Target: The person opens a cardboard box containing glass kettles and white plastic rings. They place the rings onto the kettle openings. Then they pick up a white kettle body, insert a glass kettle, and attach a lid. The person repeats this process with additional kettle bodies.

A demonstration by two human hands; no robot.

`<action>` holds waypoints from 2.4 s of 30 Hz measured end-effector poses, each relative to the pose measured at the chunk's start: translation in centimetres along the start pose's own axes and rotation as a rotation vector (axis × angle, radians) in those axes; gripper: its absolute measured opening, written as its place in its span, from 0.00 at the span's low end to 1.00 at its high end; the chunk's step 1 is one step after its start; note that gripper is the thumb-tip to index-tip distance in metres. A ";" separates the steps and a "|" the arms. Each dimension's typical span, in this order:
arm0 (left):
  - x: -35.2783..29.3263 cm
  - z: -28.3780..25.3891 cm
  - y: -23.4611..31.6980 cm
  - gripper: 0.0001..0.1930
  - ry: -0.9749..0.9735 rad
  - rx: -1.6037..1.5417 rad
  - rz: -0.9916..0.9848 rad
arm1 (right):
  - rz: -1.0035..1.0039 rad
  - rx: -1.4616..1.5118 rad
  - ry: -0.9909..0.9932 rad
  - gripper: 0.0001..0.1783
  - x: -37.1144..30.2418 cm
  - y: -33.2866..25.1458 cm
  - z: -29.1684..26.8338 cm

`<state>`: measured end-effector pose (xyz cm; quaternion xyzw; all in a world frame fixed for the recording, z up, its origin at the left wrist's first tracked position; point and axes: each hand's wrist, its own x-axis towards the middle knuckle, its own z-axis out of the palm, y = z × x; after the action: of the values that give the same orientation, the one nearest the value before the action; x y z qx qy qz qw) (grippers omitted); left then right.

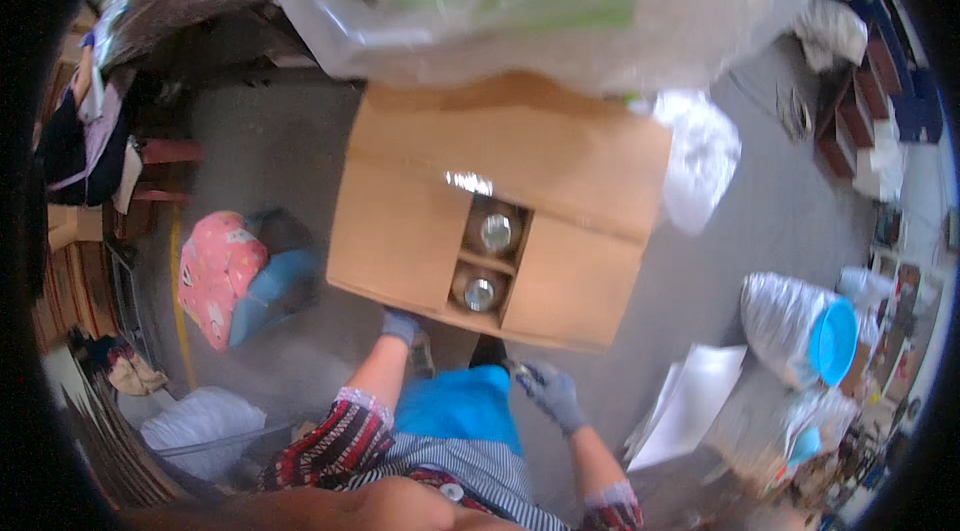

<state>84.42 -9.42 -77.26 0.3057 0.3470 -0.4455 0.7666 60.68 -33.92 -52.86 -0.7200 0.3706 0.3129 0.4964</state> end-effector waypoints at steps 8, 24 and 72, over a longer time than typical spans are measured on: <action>-12.7 8.7 5.5 0.26 0.507 0.603 0.055 | -0.292 0.719 0.095 0.19 5.3 -17.0 -6.3; 1.6 49.6 51.5 0.13 0.271 1.144 1.403 | -0.151 0.862 0.152 0.22 10.5 -28.6 -6.3; 15.0 32.6 27.0 0.22 0.275 1.667 1.081 | -0.313 0.879 1.050 0.26 24.3 11.7 -31.0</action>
<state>122.48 -30.60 -66.32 0.9106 -0.1758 -0.0993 0.3605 66.29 -71.40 -68.75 -0.5535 0.5452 -0.3300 0.5362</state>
